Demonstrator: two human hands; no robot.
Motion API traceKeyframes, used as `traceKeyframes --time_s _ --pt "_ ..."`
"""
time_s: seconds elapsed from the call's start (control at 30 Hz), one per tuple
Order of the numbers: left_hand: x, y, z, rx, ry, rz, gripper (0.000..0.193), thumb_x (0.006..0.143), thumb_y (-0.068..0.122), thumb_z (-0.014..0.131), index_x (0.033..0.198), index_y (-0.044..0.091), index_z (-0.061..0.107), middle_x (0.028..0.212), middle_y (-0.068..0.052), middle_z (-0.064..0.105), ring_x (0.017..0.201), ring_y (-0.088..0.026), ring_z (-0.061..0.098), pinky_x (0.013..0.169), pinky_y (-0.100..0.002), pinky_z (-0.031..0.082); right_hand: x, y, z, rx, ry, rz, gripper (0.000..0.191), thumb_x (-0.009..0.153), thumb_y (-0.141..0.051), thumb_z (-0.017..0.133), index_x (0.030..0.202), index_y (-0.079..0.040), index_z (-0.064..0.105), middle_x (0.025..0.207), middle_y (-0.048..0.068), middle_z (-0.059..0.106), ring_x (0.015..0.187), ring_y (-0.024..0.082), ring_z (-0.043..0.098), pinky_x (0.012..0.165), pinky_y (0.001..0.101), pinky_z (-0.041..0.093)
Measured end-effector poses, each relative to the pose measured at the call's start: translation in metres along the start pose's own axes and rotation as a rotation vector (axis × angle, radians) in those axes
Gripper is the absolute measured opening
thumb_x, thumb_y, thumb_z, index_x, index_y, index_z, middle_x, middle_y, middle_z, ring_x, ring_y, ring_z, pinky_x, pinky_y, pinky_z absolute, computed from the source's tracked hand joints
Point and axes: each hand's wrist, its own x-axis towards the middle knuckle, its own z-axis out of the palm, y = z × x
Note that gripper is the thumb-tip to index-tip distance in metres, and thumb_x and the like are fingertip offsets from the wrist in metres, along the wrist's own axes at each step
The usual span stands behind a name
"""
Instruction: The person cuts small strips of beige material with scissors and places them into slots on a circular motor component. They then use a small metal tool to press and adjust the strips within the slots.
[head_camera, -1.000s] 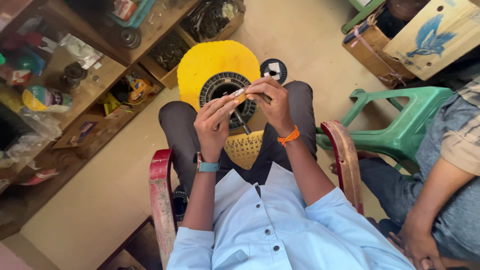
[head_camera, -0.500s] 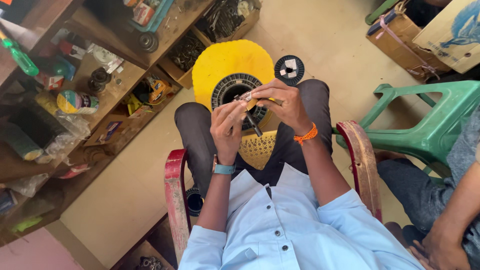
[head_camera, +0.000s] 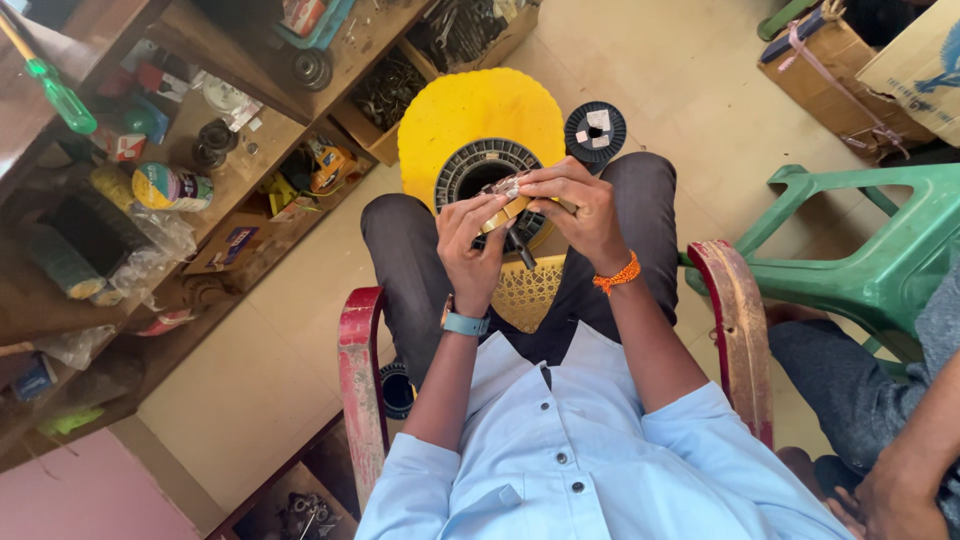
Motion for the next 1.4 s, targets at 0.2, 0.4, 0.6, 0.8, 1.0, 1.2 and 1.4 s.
traceKeyframes --time_s 0.2,0.4,0.6,0.8,1.0,1.2,1.4 --pt "0.002 -0.003 -0.003 -0.055 -0.015 -0.042 0.033 0.081 -0.001 0.083 0.112 0.009 0.077 0.109 -0.004 0.075 0.107 -0.023 0.067 0.095 -0.035 0.053 0.002 0.003 -0.001 -0.064 -0.001 -0.035 0.018 0.089 -0.008 0.081 0.106 -0.005 0.078 0.113 0.007 0.077 0.103 0.021 0.069 0.092 0.0336 0.055" --pt "0.006 -0.004 -0.004 -0.047 -0.034 -0.032 0.043 0.081 0.002 0.084 0.121 0.009 0.071 0.112 -0.004 0.076 0.108 -0.022 0.066 0.097 -0.037 0.053 -0.001 0.009 0.002 0.232 0.014 0.09 0.051 0.084 -0.035 0.081 0.123 -0.003 0.071 0.117 0.006 0.075 0.102 0.016 0.063 0.091 0.0309 0.053" --pt "0.004 -0.018 -0.025 -0.325 -0.111 -0.073 0.069 0.076 0.011 0.088 0.136 0.008 0.054 0.128 -0.01 0.065 0.116 -0.021 0.065 0.1 -0.034 0.054 -0.002 0.02 0.001 0.09 -0.076 0.024 0.03 0.088 -0.025 0.082 0.11 -0.005 0.076 0.116 0.009 0.075 0.108 0.019 0.067 0.095 0.0324 0.054" --pt "0.0 -0.036 -0.032 -0.191 -0.11 0.018 0.036 0.08 -0.002 0.084 0.114 0.006 0.076 0.116 -0.007 0.076 0.113 -0.022 0.071 0.1 -0.033 0.058 0.0 0.02 0.005 0.107 -0.055 0.049 0.023 0.09 -0.018 0.082 0.107 -0.004 0.076 0.111 0.008 0.074 0.107 0.019 0.07 0.095 0.0322 0.056" --pt "0.003 -0.027 -0.028 -0.19 -0.051 0.05 0.036 0.08 0.001 0.084 0.115 0.003 0.075 0.119 -0.008 0.075 0.115 -0.026 0.068 0.101 -0.037 0.056 -0.003 0.02 0.006 0.116 -0.031 0.066 0.024 0.091 -0.016 0.081 0.11 -0.003 0.075 0.113 0.009 0.075 0.107 0.019 0.071 0.093 0.0316 0.057" --pt "-0.002 -0.028 -0.045 -0.265 -0.063 0.006 0.043 0.075 0.01 0.088 0.114 0.002 0.071 0.119 -0.009 0.07 0.113 -0.026 0.064 0.098 -0.035 0.055 -0.007 0.026 0.011 0.218 -0.014 0.136 0.025 0.091 -0.014 0.081 0.112 -0.001 0.074 0.114 0.011 0.073 0.105 0.017 0.07 0.085 0.0284 0.057" --pt "-0.007 -0.056 -0.045 -0.339 -0.097 -0.055 0.032 0.082 -0.006 0.08 0.112 0.004 0.076 0.113 -0.009 0.077 0.111 -0.025 0.071 0.098 -0.035 0.058 -0.008 0.028 0.016 0.212 0.016 0.156 0.024 0.09 -0.013 0.082 0.11 -0.001 0.075 0.114 0.012 0.074 0.1 0.017 0.07 0.083 0.0272 0.056"
